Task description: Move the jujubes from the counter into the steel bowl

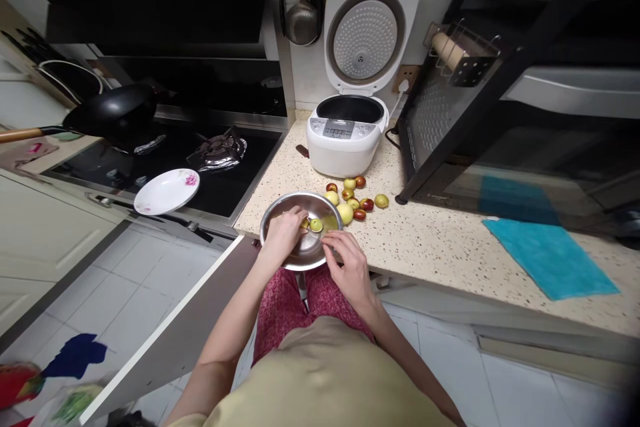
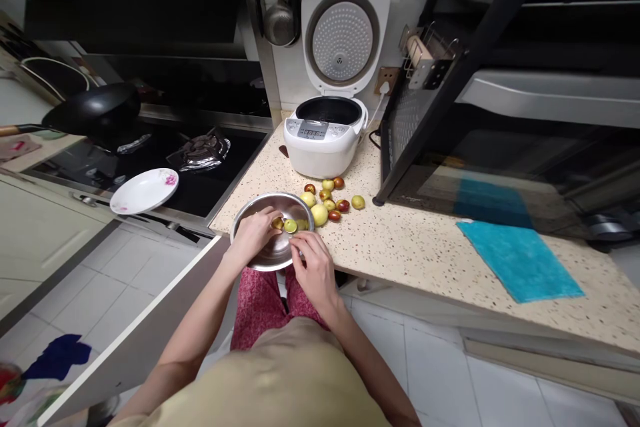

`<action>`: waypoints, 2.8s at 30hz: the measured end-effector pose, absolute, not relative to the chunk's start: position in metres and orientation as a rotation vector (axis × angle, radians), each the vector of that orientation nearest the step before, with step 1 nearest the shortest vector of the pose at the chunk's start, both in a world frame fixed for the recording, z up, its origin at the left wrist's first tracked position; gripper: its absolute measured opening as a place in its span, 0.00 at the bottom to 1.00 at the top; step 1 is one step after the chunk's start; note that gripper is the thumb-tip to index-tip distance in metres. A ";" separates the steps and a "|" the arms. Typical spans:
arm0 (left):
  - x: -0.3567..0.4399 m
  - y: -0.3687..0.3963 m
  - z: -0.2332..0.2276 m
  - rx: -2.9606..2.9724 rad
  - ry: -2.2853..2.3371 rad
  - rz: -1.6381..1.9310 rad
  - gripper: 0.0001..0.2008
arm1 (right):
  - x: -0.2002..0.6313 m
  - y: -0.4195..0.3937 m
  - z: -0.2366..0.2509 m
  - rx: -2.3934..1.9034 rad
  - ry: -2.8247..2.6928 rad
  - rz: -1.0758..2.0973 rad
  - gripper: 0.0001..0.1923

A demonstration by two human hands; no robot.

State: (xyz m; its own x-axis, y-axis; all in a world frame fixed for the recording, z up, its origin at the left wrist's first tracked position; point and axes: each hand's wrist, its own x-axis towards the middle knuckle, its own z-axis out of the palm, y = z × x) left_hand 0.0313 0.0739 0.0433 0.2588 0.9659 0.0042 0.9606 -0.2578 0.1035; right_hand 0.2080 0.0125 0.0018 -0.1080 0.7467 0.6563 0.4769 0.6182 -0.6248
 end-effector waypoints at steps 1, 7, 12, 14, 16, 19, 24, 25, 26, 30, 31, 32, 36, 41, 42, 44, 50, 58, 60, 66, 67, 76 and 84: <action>0.031 0.073 0.043 2.429 1.862 0.098 0.15 | 0.208 0.013 0.002 -1.000 -1.753 0.312 0.10; 0.026 0.065 0.048 2.443 1.855 0.166 0.14 | 0.208 0.013 0.003 -0.993 -1.748 0.323 0.11; 0.020 0.050 0.054 2.419 1.864 0.230 0.16 | 0.207 0.013 0.003 -0.996 -1.748 0.314 0.11; 0.018 0.043 0.053 2.418 1.852 0.305 0.17 | 0.208 0.014 0.003 -1.010 -1.752 0.311 0.11; 0.015 0.035 0.051 2.414 1.834 0.394 0.17 | 0.212 0.017 0.003 -1.041 -1.746 0.291 0.11; 0.011 0.023 0.047 2.425 1.790 0.513 0.17 | 0.225 0.026 0.001 -1.102 -1.714 0.236 0.11; 0.009 0.008 0.046 2.450 1.701 0.630 0.19 | 0.252 0.043 -0.006 -1.251 -1.647 0.165 0.13; 0.009 0.006 0.046 2.450 1.689 0.652 0.19 | 0.256 0.046 -0.008 -1.283 -1.645 0.157 0.13; 0.009 0.004 0.047 2.451 1.676 0.679 0.20 | 0.259 0.049 -0.011 -1.315 -1.647 0.153 0.14; 0.010 -0.002 0.049 2.451 1.623 0.780 0.20 | 0.267 0.058 -0.024 -1.415 -1.675 0.137 0.18; 0.010 -0.003 0.049 2.451 1.614 0.802 0.19 | 0.268 0.060 -0.027 -1.430 -1.681 0.132 0.19; 0.010 -0.004 0.049 2.449 1.608 0.820 0.19 | 0.269 0.062 -0.030 -1.439 -1.689 0.128 0.19; 0.010 -0.006 0.048 2.440 1.598 0.862 0.19 | 0.269 0.066 -0.037 -1.434 -1.719 0.124 0.20; 0.010 -0.008 0.048 2.432 1.582 0.877 0.18 | 0.268 0.065 -0.037 -1.465 -1.729 0.125 0.19; 0.010 -0.008 0.048 2.434 1.579 0.875 0.18 | 0.268 0.064 -0.037 -1.472 -1.724 0.122 0.18; 0.011 -0.008 0.048 2.433 1.570 0.871 0.17 | 0.268 0.064 -0.038 -1.470 -1.713 0.117 0.16; 0.012 -0.009 0.048 2.447 1.543 0.885 0.17 | 0.266 0.069 -0.039 -1.468 -1.685 0.118 0.13; 0.013 -0.011 0.048 2.448 1.541 0.876 0.16 | 0.266 0.071 -0.040 -1.466 -1.690 0.111 0.15; 0.014 -0.011 0.047 2.457 1.531 0.866 0.16 | 0.266 0.070 -0.041 -1.455 -1.702 0.115 0.16; 0.018 -0.011 0.047 2.479 1.502 0.848 0.16 | 0.267 0.070 -0.042 -1.448 -1.699 0.105 0.14; 0.019 -0.011 0.047 2.480 1.498 0.849 0.16 | 0.267 0.070 -0.042 -1.457 -1.695 0.100 0.13; 0.023 -0.013 0.046 2.386 1.436 0.937 0.17 | 0.253 0.047 -0.015 -1.332 -1.657 0.087 0.11; 0.037 -0.006 0.044 2.137 1.306 1.088 0.19 | 0.222 0.017 0.010 -1.030 -1.832 0.159 0.15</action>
State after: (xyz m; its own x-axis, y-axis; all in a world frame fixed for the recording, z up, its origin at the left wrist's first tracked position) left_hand 0.0371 -0.0063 0.0440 0.2569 0.8768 0.4065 0.5584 -0.4779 0.6781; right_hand 0.2223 0.0169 0.0096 -0.1509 0.7066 0.6913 0.5772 0.6307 -0.5187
